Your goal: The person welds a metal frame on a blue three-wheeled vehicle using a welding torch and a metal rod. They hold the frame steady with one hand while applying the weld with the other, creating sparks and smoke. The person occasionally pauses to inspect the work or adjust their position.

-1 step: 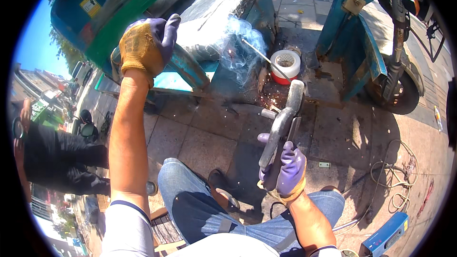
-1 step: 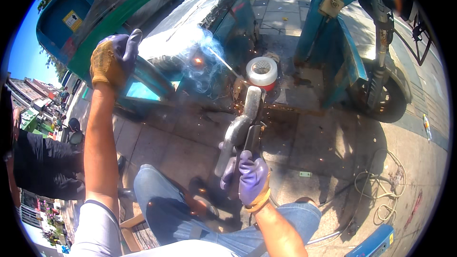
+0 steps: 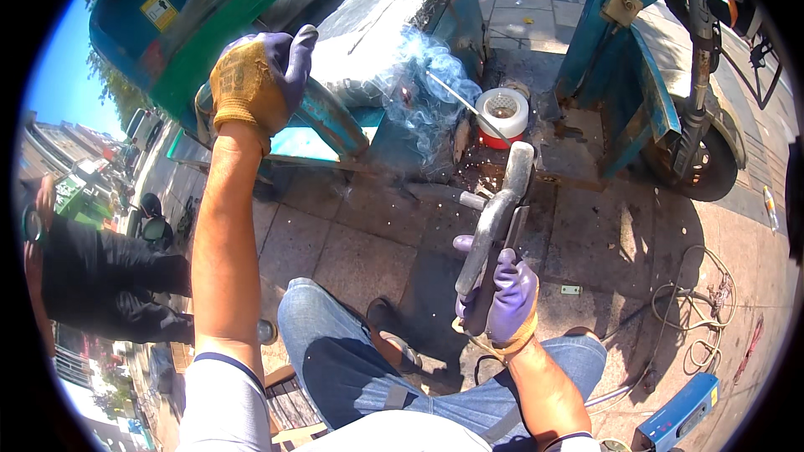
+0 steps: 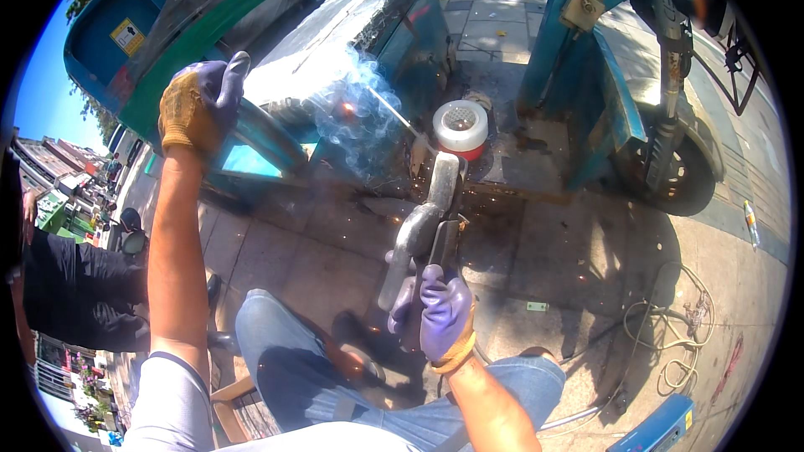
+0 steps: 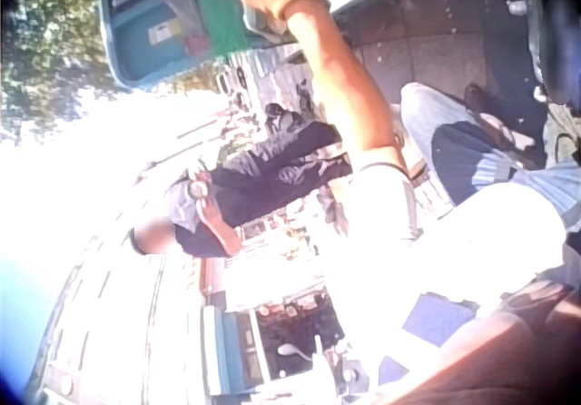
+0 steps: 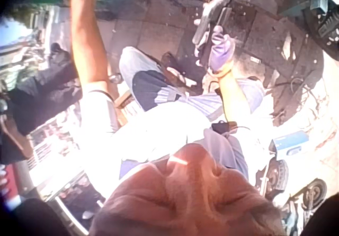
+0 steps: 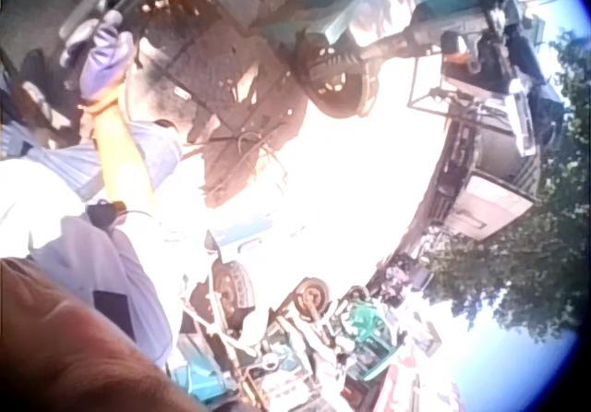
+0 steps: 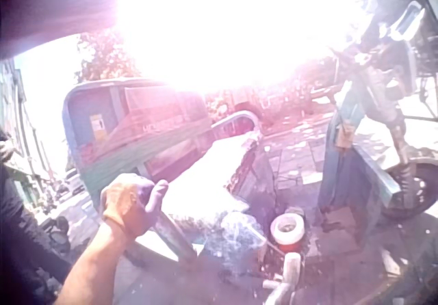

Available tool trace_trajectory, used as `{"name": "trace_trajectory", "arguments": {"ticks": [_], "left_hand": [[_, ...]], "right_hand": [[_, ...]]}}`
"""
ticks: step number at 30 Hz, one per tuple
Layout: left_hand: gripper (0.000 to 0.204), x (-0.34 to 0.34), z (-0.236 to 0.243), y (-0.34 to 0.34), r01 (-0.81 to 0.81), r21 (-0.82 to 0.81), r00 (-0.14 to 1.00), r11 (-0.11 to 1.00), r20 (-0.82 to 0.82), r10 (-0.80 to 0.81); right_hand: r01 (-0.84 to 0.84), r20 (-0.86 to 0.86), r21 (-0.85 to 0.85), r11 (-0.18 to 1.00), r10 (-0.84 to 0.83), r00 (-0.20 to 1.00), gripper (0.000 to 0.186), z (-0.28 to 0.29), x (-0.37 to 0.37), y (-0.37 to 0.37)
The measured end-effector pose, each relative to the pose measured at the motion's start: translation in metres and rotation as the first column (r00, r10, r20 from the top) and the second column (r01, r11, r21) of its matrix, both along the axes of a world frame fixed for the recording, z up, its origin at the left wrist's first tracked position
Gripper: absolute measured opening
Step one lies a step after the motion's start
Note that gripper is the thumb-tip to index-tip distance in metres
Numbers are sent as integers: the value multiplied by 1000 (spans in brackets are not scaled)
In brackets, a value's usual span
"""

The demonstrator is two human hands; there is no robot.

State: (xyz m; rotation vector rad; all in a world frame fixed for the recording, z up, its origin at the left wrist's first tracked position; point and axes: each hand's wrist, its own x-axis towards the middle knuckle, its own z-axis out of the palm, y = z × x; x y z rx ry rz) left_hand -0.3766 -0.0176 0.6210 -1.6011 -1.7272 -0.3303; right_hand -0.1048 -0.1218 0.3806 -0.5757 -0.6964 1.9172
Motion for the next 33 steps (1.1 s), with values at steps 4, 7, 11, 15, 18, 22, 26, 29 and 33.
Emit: {"name": "trace_trajectory", "arguments": {"ticks": [4, 7, 11, 15, 18, 22, 26, 29, 33], "left_hand": [[56, 1, 0, 2, 19, -1, 1000, 1000, -10, -19], [56, 0, 2, -1, 17, -3, 1000, 1000, 10, -17], [54, 5, 0, -2, 5, 0, 999, 1000, 37, -5], [54, 1, 2, 0, 0, -33, 1000, 999, 20, 0], [54, 4, 1, 0, -2, -14, 1000, 1000, 9, 2], [54, 3, 1, -1, -19, -12, 1000, 1000, 16, 19], [57, 1, 0, 0, -12, -6, 999, 1000, 31, 12], [57, 2, 0, -1, -18, -11, 999, 1000, 34, 18], [57, 1, -1, 0, -4, -5, 999, 1000, 39, 4]], "right_hand": [[-31, 49, 8, 999, 30, 998, 65, -2, 4, 0], [-62, 101, 25, 998, 59, 993, 69, -2, 4, -2], [-55, 158, 24, 998, 50, 986, 72, -13, 5, -4], [-56, 233, 40, 998, 45, 971, 67, -16, 5, -3], [-45, 260, 61, 997, 27, 965, 61, -19, 4, -3], [-64, 241, -1, 998, 63, 969, 55, -10, 2, -3], [-99, 288, 33, 995, 86, 954, 56, -7, 3, -1], [-112, 321, 34, 993, 96, 942, 57, -4, 3, 0], [-76, 328, 45, 996, 57, 943, 56, -2, -1, -1]]}}
